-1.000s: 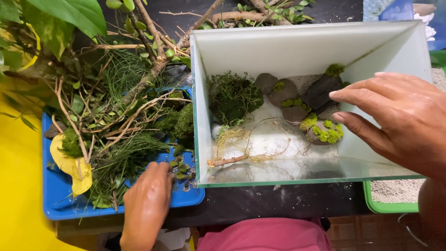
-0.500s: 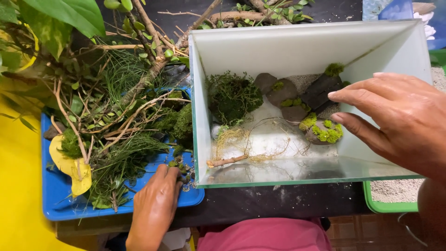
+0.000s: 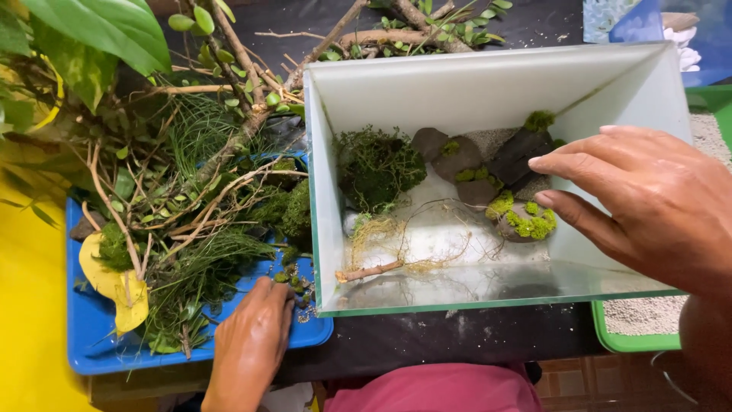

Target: Placing small plants and moss into a glass terrarium to create a decorative arrangement.

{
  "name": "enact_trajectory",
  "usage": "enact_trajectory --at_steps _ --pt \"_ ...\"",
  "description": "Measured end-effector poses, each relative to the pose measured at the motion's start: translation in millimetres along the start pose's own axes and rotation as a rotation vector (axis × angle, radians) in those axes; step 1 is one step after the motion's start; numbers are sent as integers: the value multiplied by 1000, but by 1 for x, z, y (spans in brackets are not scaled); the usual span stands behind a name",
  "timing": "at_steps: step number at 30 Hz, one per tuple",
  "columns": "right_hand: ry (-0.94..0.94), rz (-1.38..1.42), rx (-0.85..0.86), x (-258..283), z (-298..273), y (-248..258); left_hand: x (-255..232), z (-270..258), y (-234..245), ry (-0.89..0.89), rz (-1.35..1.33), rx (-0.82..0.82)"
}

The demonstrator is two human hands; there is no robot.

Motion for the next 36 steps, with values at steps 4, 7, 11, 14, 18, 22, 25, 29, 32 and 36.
enact_trajectory --at_steps 4,7,11,14,18,22,25,29,32,36 --pt "15 49 -6 2 5 7 4 -3 15 61 -31 16" --pt "-40 34 -29 -1 3 14 6 -5 34 44 -287 -44" --pt "-136 182 -104 -7 3 24 11 -12 58 102 -674 -80" --pt "-174 264 -146 -9 5 31 24 -14 56 74 -1004 -112" --pt "-180 352 -179 -9 9 36 24 -15 67 -51 -1357 -90" --pt "-183 324 -177 -14 9 36 0 -16 97 -129 -1455 -59" --pt "-123 306 -147 -12 16 39 -29 -20 134 -219 -1441 -52" --pt "-143 453 -91 -17 26 39 -96 -21 185 -411 -1240 42" --pt "-183 580 -45 -21 32 37 -143 -4 194 -457 -1199 198" --pt "-284 747 5 -24 40 42 -195 24 193 -409 -1018 387"
Point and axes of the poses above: each hand's wrist, its own z-axis towards the middle knuckle, its own y-axis out of the back of the hand, x = y × z, the point moved 9 cm from there along z, towards the middle knuckle, and after that the axes turned 10 degrees about y, right-handed, at the moved point
